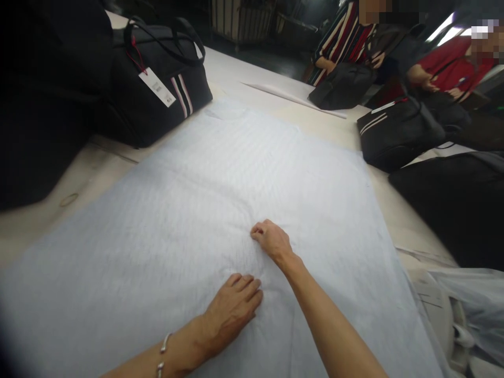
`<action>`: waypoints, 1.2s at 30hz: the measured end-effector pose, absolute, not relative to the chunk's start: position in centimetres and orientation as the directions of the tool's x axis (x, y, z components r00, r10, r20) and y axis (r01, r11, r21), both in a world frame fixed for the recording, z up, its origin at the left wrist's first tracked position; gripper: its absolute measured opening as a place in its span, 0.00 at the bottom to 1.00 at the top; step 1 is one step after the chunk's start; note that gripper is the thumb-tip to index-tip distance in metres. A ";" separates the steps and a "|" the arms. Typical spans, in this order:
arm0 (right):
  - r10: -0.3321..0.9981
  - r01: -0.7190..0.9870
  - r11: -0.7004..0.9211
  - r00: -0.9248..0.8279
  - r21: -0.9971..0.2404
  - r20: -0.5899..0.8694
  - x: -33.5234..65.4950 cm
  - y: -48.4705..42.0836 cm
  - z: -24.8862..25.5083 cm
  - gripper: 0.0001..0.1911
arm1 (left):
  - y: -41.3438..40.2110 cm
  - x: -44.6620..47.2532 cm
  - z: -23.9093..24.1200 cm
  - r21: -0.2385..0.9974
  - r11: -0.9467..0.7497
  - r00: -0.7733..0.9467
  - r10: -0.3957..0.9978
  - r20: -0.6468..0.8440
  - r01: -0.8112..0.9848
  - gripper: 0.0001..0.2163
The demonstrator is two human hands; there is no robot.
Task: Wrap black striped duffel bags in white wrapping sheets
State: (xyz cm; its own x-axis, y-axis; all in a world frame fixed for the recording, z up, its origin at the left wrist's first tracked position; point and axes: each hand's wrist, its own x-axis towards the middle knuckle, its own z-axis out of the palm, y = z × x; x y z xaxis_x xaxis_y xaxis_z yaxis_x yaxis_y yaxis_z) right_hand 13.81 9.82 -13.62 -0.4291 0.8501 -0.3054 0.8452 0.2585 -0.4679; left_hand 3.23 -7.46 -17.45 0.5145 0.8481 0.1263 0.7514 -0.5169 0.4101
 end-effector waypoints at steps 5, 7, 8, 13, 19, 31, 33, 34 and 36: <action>0.876 0.853 0.227 -0.390 -0.469 -0.284 14.5 9.8 -14.7 0.32 | -7.6 3.3 -18.1 0.409 -0.522 0.503 0.849 0.162 0.748 0.05; 0.886 0.855 0.208 -0.370 -0.475 -0.280 14.6 9.9 -14.9 0.35 | -7.5 3.3 -18.0 0.419 -0.518 0.506 0.849 0.150 0.745 0.04; 0.889 0.852 0.196 -0.363 -0.485 -0.278 14.6 10.0 -14.9 0.36 | -7.5 3.3 -18.0 0.424 -0.513 0.507 0.851 0.137 0.746 0.02; 0.842 0.734 0.023 -0.380 -0.678 -0.383 14.9 10.6 -14.7 0.39 | -7.1 3.2 -17.3 0.422 -0.484 0.517 0.855 0.041 0.767 0.08; 0.843 0.689 0.077 -0.431 -0.720 -0.322 15.9 11.0 -15.4 0.31 | -7.1 3.1 -16.9 0.409 -0.472 0.520 0.854 -0.008 0.781 0.12; 0.975 0.749 0.221 -0.168 -0.625 0.144 21.5 7.1 -13.0 0.23 | -6.9 3.3 -14.8 0.424 -0.388 0.482 0.865 -0.139 0.818 0.14; 0.978 0.770 0.167 -0.051 -0.616 0.202 26.8 6.3 -11.5 0.19 | -6.8 3.4 -14.8 0.411 -0.367 0.464 0.870 -0.165 0.834 0.15; 0.975 0.787 0.123 0.017 -0.604 0.220 30.1 5.8 -10.7 0.18 | -6.7 3.4 -14.9 0.401 -0.359 0.455 0.873 -0.175 0.843 0.16; 0.956 0.820 -0.010 0.176 -0.573 0.236 37.2 4.4 -8.8 0.19 | -6.2 3.5 -15.3 0.382 -0.358 0.450 0.874 -0.184 0.852 0.19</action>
State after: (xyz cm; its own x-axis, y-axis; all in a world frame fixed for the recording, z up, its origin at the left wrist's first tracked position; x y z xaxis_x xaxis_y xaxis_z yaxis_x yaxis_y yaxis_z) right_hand 37.16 4.43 -8.81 0.1765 0.9555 0.2364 0.8196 -0.0097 -0.5728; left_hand 3.45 -6.25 -15.32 0.4498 0.8739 -0.1845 0.8522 -0.3581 0.3816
